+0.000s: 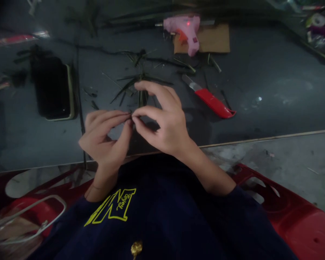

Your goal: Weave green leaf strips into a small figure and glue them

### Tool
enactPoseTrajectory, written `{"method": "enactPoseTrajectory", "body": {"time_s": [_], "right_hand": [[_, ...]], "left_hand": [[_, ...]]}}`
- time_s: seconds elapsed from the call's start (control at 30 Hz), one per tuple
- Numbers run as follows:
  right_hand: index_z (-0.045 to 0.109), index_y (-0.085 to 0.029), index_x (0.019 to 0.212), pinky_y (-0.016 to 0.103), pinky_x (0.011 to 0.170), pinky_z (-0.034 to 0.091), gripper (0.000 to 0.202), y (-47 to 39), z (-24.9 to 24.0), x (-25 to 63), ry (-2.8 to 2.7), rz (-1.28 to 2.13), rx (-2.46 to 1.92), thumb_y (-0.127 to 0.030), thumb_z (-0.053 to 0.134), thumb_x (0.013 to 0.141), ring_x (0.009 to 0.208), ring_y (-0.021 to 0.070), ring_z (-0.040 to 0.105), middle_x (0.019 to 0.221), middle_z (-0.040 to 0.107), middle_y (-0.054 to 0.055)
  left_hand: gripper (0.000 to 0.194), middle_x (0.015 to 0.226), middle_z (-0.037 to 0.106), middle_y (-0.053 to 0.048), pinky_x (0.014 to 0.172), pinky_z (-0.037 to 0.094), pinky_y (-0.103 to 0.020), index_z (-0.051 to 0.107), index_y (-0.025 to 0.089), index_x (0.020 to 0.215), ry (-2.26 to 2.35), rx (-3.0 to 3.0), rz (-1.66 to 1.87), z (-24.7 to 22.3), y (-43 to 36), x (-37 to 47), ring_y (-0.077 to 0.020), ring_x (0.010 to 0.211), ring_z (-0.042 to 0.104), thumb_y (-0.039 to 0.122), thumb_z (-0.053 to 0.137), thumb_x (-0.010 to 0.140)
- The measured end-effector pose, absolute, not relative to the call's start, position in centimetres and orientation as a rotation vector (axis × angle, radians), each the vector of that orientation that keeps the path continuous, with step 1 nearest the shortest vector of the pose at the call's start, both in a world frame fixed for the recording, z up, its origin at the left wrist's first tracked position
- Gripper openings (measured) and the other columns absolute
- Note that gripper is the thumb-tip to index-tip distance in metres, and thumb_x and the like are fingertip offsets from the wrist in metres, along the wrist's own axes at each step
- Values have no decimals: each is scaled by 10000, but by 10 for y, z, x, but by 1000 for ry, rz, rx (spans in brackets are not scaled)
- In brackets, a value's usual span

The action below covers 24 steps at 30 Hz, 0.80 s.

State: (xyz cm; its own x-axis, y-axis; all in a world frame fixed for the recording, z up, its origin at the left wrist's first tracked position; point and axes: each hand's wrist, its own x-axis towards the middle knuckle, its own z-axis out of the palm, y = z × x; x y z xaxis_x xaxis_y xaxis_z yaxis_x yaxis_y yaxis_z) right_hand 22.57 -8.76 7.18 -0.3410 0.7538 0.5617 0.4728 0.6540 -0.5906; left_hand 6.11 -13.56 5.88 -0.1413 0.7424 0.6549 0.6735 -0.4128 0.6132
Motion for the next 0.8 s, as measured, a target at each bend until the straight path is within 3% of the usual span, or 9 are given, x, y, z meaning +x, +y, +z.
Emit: {"method": "enactPoseTrajectory", "body": {"time_s": [0.43,0.8], "right_hand": [[739,-310,873,559,959,581,86,-95,80,227,-1943,192,-878,-237,725,830,1161,314,689,1286,722,44],[662,-285,799,506,1000,577,112,-100,80,222,-1880,483,-915,-178,637,819,1144,267,663,1220,705,41]], "left_hand": [[189,923,815,6,796,525,-356,771,251,972,1716,2219,1695,59,-139,67,-186,824,691,138,796,823],[207,936,818,22,783,501,-381,786,263,1004,1646,2309,1729,55,-143,66,-200,782,674,155,798,829]]}}
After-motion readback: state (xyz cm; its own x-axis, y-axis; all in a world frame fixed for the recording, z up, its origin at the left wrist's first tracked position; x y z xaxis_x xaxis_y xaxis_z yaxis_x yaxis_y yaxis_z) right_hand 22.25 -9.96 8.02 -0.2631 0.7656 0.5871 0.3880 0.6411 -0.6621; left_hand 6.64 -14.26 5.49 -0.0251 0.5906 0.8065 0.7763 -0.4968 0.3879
